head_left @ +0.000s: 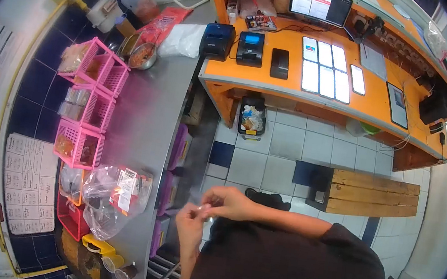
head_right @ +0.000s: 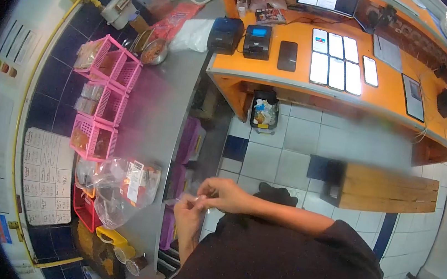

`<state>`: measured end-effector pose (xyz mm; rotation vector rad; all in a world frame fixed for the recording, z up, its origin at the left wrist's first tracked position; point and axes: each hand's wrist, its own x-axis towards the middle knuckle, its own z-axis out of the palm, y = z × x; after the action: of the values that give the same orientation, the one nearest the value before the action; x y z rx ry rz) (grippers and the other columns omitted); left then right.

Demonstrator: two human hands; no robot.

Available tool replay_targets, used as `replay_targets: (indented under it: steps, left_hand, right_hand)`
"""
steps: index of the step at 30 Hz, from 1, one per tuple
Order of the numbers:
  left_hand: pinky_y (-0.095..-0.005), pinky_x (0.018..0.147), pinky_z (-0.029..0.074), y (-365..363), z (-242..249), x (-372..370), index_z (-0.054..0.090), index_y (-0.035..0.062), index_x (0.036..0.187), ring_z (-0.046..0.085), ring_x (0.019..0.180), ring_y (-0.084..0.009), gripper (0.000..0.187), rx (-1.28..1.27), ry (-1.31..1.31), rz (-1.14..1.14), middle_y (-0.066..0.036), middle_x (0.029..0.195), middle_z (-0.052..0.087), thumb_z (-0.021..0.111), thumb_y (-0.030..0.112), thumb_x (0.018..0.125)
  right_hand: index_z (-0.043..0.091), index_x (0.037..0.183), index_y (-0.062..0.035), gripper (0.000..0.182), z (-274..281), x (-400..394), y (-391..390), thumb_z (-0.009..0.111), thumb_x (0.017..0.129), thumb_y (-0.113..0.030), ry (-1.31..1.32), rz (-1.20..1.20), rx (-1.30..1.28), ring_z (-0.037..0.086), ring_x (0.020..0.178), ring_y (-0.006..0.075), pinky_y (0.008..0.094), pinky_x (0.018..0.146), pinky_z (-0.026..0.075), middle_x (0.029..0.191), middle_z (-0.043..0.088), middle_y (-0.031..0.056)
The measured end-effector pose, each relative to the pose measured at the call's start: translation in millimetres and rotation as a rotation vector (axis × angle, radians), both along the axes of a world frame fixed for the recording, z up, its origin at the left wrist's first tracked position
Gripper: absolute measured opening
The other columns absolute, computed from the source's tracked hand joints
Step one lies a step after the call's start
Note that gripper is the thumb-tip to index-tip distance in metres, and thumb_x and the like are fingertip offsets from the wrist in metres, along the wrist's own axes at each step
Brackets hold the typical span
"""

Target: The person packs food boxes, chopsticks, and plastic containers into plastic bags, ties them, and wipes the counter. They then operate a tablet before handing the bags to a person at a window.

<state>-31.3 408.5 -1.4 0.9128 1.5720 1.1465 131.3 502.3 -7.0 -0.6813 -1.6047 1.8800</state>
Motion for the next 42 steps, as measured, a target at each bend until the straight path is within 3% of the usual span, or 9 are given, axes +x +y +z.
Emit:
replay_targets:
  steps: [2,4,11,19,29,31,34,37,42]
  left_hand:
    - [-0.0244,0.063,0.045,3.0,-8.8,3.5,0.063,0.0024,0.089,0.058,0.073,-0.0082,0.027,0.020,-0.023,-0.023,-0.005,0.082,0.065,0.060,0.027,0.099]
    - [-0.0240,0.063,0.048,11.5,6.3,18.1,0.064,0.0016,0.089,0.059,0.067,-0.0104,0.020,-0.005,-0.235,0.023,-0.005,0.079,0.063,0.061,0.019,0.097]
    - [-0.0257,0.064,0.052,22.4,5.5,22.0,0.064,-0.0005,0.095,0.064,0.070,-0.0148,0.014,-0.238,-0.487,-0.004,-0.010,0.081,0.067,0.061,0.013,0.096]
    - [-0.0262,0.065,0.051,21.0,2.6,62.5,0.068,-0.0009,0.094,0.064,0.073,-0.0115,0.013,0.187,0.192,0.090,-0.008,0.084,0.069,0.074,0.003,0.083]
    - [-0.0302,0.064,0.049,13.8,3.0,60.3,0.066,0.0004,0.082,0.064,0.072,-0.0186,0.010,0.314,0.534,0.114,-0.010,0.080,0.066,0.074,0.007,0.082]
    - [-0.0350,0.062,0.049,11.4,-4.1,54.3,0.065,0.0013,0.080,0.063,0.070,-0.0261,0.010,0.423,0.895,0.011,-0.012,0.079,0.065,0.073,0.006,0.082]
    - [-0.0369,0.062,0.048,4.6,-0.9,56.9,0.064,0.0020,0.078,0.062,0.071,-0.0300,0.012,0.380,0.945,-0.032,-0.012,0.078,0.064,0.075,0.007,0.081]
    - [-0.0372,0.064,0.049,-0.7,-1.1,56.3,0.066,0.0046,0.082,0.063,0.072,-0.0270,0.014,0.371,0.903,-0.041,-0.008,0.079,0.066,0.077,0.006,0.075]
    - [-0.0344,0.075,0.050,-6.0,-1.9,62.3,0.066,0.0031,0.098,0.063,0.082,-0.0224,0.025,0.215,0.643,0.100,-0.009,0.087,0.065,0.079,0.014,0.079]
  right_hand:
    - [0.061,0.108,0.0001,0.035,-3.1,6.2,2.8,0.078,0.083,-0.016,-0.004,0.089,-0.138,0.064,0.091,0.0128,0.0292,0.081,0.053,0.096,0.068,0.0057]
    - [0.065,0.106,-0.0001,0.030,-14.9,12.7,4.0,0.078,0.084,-0.017,0.032,0.094,-0.261,0.064,0.087,0.0107,0.0272,0.078,0.052,0.092,0.068,0.0040]
    - [0.066,0.100,0.0005,0.025,-21.1,39.1,14.6,0.069,0.093,-0.023,0.006,0.097,-0.363,0.060,0.080,0.0082,0.0249,0.068,0.050,0.091,0.067,0.0035]
    - [0.063,0.099,-0.0002,0.021,-27.7,46.5,8.1,0.059,0.099,-0.021,0.087,0.018,-0.529,0.063,0.085,0.0119,0.0295,0.073,0.057,0.092,0.065,0.0033]
    - [0.061,0.106,-0.0012,0.021,-4.3,41.6,6.9,0.062,0.097,-0.021,0.067,0.098,-0.650,0.062,0.089,0.0132,0.0314,0.075,0.057,0.100,0.063,0.0043]
    - [0.063,0.102,0.0003,0.025,0.6,44.7,9.1,0.062,0.097,-0.024,-0.127,0.119,-0.351,0.063,0.085,0.0126,0.0290,0.072,0.055,0.095,0.065,0.0047]
    - [0.066,0.097,0.0010,0.027,5.0,46.9,9.9,0.064,0.095,-0.026,-0.284,0.126,-0.117,0.063,0.079,0.0110,0.0268,0.070,0.053,0.086,0.068,0.0045]
    - [0.068,0.091,0.0007,0.026,-3.6,48.9,8.3,0.065,0.095,-0.025,-0.282,0.126,-0.102,0.063,0.076,0.0104,0.0267,0.068,0.052,0.079,0.068,0.0039]
    - [0.066,0.091,0.0012,0.025,8.0,50.4,0.0,0.064,0.094,-0.024,-0.394,-0.014,0.111,0.065,0.072,0.0142,0.0331,0.066,0.051,0.077,0.069,0.0090]
